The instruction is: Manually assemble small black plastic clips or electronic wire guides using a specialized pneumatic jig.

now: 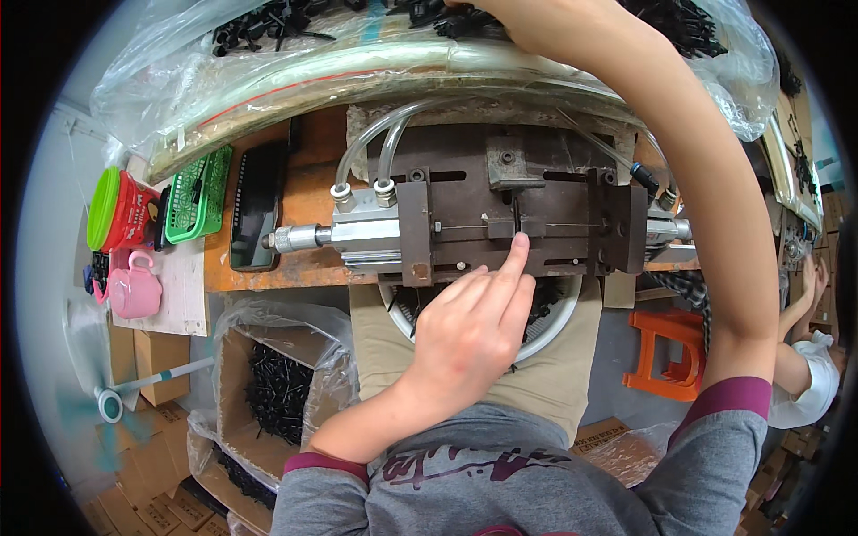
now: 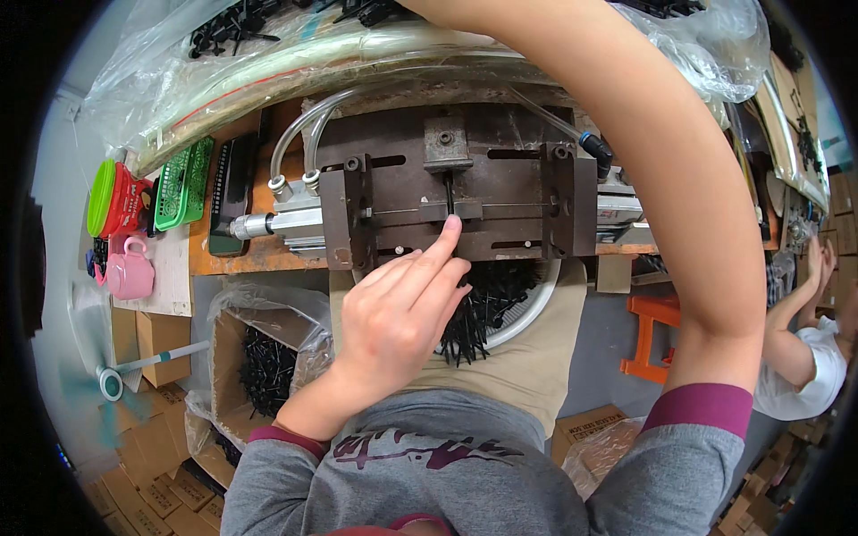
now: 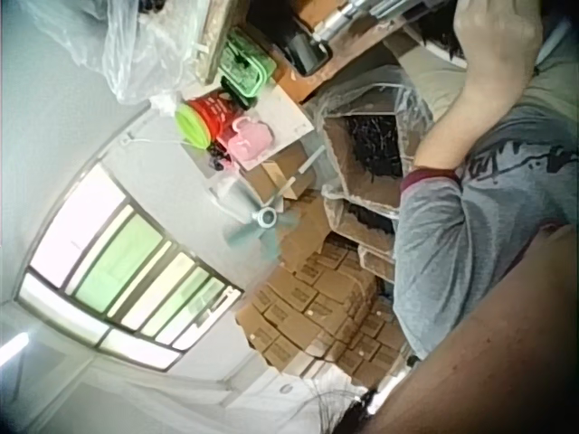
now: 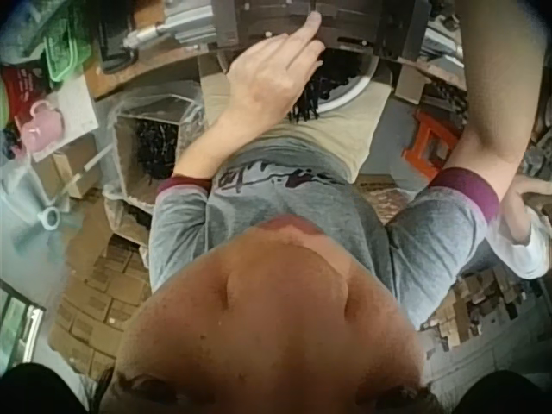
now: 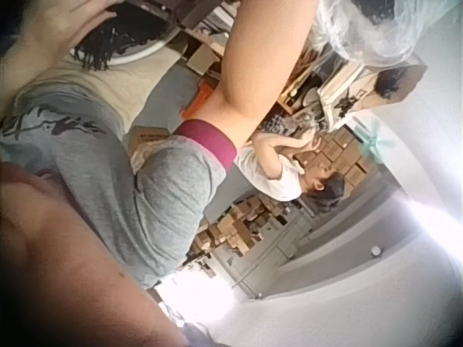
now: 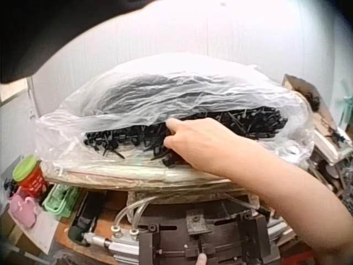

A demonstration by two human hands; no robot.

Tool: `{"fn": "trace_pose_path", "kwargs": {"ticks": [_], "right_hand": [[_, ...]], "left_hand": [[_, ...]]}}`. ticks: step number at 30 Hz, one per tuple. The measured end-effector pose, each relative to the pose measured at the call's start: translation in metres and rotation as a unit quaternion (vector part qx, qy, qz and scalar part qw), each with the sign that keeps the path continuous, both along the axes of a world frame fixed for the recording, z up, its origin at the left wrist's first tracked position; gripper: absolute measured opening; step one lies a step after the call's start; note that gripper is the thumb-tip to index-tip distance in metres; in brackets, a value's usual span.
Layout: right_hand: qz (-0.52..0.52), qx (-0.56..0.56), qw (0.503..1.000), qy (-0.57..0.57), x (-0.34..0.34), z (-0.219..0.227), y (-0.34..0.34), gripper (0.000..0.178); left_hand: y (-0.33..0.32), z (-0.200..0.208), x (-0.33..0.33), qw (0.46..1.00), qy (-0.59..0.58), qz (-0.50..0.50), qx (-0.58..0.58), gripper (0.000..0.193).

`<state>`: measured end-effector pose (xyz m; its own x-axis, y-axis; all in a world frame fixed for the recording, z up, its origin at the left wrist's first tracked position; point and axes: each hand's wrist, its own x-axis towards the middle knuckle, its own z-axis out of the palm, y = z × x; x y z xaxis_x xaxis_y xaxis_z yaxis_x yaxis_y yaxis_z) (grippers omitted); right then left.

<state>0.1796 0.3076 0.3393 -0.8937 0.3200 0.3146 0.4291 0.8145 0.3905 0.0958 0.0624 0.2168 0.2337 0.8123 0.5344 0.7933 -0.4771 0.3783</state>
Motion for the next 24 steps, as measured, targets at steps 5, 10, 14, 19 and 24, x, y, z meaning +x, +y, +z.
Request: {"fn": "trace_pose_path", "kwargs": {"ticks": [5,10,14,19,24], "right_hand": [[0.008,0.005,0.998,-0.054,0.004,0.014,-0.008,0.014],[0.074,-0.052,0.990,0.106,0.023,0.009,-0.004,0.021],[0.036,-0.266,0.905,0.331,0.034,0.013,-0.022,0.019],[0.003,-0.426,0.745,0.514,0.058,0.014,-0.024,0.019],[0.026,-0.486,0.665,0.566,0.067,0.005,-0.048,0.019]], "left_hand": [[0.007,0.000,-0.003,1.000,0.005,0.006,-0.013,0.026],[0.006,-0.003,-0.003,1.000,0.001,0.009,-0.010,0.026],[0.006,0.000,-0.006,1.000,0.005,0.007,-0.026,0.026],[0.004,0.022,-0.012,0.996,-0.054,-0.039,-0.057,0.034],[0.024,0.044,-0.027,0.975,-0.211,-0.022,0.058,0.041]]}}
